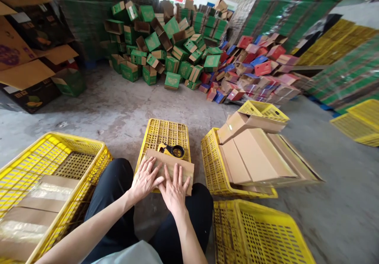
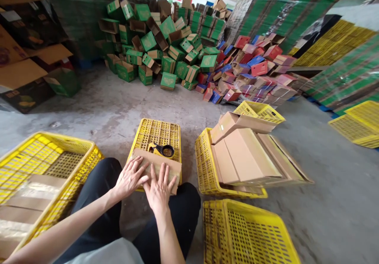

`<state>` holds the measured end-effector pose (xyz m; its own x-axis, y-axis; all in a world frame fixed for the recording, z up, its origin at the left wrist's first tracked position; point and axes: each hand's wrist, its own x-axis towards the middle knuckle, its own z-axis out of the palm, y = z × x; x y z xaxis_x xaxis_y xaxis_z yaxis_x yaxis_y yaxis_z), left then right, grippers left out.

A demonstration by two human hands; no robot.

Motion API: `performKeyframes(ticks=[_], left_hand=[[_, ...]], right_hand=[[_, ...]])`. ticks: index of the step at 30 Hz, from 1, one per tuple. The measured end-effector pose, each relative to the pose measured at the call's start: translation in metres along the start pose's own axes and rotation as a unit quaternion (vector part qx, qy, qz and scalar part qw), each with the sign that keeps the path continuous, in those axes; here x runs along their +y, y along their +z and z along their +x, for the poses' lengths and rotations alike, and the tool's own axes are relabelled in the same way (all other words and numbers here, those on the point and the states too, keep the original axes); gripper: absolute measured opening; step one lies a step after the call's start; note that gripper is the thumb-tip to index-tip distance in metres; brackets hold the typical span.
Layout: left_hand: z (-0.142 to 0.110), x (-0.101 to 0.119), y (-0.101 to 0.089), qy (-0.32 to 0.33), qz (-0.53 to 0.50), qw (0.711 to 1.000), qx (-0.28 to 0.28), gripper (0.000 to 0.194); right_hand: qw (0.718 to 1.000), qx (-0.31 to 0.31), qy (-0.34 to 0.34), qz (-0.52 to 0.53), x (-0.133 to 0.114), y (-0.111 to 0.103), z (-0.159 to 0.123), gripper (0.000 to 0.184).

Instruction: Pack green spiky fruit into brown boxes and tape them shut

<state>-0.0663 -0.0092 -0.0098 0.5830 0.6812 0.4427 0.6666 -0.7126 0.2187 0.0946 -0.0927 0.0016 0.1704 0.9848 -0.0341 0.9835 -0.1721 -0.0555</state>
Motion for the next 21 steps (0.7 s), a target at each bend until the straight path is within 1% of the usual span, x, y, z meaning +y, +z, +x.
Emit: performKeyframes(ticks=[3, 5, 8, 11, 12, 13, 14, 16, 18, 21], left_hand=[[-0.001, 0.003, 0.0, -0.004, 0.014, 1.0, 0.001, 0.071], [-0.003, 0.004, 0.0, -0.004, 0.014, 1.0, 0.002, 0.073], [-0.002, 0.003, 0.0, 0.0, 0.006, 1.0, 0.001, 0.073], [0.001, 0.001, -0.001, 0.001, -0.004, 1.0, -0.006, 0.071], [0.003, 0.001, -0.002, 0.003, -0.006, 1.0, -0.008, 0.071], [0.003, 0.001, -0.002, 0.005, -0.006, 1.0, -0.009, 0.071], [0.004, 0.001, -0.002, 0.007, -0.006, 1.0, -0.01, 0.072], [0.004, 0.002, -0.002, 0.006, -0.006, 1.0, -0.01, 0.071], [0.004, 0.005, -0.001, -0.006, -0.013, 1.0, -0.005, 0.068], [0.004, 0.009, 0.001, -0.02, -0.028, 0.999, 0.003, 0.066]], right_hand=[[1.0, -0.004, 0.006, 0.009, -0.003, -0.001, -0.001, 0.074], [1.0, -0.006, 0.012, 0.018, -0.004, -0.005, -0.002, 0.073], [0.998, -0.035, 0.01, 0.058, 0.003, -0.023, 0.002, 0.07], [0.989, -0.083, 0.001, 0.121, 0.02, -0.048, 0.013, 0.055], [0.988, -0.078, 0.007, 0.135, 0.026, -0.054, 0.017, 0.052], [0.989, -0.062, 0.022, 0.133, 0.03, -0.057, 0.02, 0.053], [0.991, -0.042, 0.038, 0.12, 0.033, -0.057, 0.021, 0.055], [0.996, -0.003, 0.063, 0.069, 0.034, -0.048, 0.021, 0.061], [0.998, 0.025, 0.064, 0.014, 0.03, -0.032, 0.017, 0.068], [0.996, 0.06, 0.055, -0.029, 0.023, -0.011, 0.011, 0.07]])
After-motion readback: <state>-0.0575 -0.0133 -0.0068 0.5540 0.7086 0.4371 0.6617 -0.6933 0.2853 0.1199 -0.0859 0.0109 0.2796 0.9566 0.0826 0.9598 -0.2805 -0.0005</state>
